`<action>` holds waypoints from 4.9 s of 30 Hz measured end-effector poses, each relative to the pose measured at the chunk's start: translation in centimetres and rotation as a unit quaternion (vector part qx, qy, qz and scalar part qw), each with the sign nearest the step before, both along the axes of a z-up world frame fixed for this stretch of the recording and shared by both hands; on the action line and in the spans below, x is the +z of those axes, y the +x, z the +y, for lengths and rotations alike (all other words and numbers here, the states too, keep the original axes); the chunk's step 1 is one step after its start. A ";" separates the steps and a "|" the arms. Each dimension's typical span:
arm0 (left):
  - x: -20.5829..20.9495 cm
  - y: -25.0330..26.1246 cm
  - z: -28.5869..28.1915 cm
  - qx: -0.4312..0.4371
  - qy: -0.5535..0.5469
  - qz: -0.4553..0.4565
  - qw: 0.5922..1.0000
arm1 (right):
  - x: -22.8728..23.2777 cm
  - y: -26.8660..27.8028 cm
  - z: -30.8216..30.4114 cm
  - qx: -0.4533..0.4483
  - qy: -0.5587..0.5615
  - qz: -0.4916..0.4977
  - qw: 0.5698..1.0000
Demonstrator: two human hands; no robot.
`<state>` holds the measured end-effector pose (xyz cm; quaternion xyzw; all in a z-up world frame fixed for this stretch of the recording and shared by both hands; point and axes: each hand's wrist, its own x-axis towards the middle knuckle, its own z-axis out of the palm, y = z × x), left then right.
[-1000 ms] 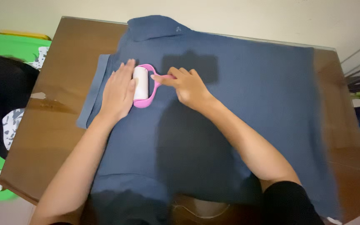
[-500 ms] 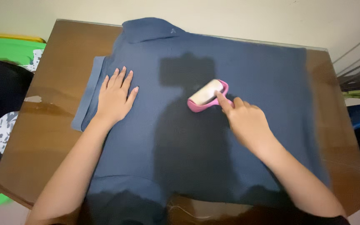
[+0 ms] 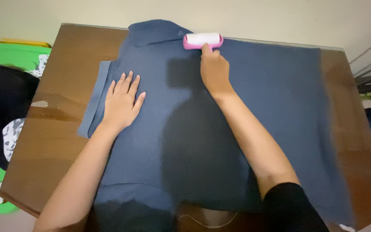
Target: The person removes a dark blue polo shirt from a hanger and places it on a clothes rack. They then unfold a gray polo shirt on a table, smooth it out, and use a pink lint roller to clean the entire surface of the shirt repeatedly.
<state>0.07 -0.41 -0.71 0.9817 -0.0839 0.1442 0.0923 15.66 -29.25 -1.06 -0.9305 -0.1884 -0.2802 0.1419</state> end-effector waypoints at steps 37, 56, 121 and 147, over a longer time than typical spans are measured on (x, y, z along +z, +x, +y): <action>-0.3 0.1 -0.1 0.005 0.000 0.005 1.000 | 5.5 -7.6 -8.5 -0.039 -0.072 0.191 0.978; -0.6 -0.1 0.2 -0.007 -0.002 -0.011 1.000 | 10.8 -17.7 -16.3 -0.090 -0.115 0.270 0.952; 0.2 0.0 -0.4 0.015 0.005 0.026 1.000 | -0.6 -2.3 -32.2 -0.194 -0.032 0.055 0.979; 0.3 -0.6 0.6 0.022 -0.019 0.025 0.999 | 9.6 -17.3 -36.4 -0.016 -0.127 0.266 0.955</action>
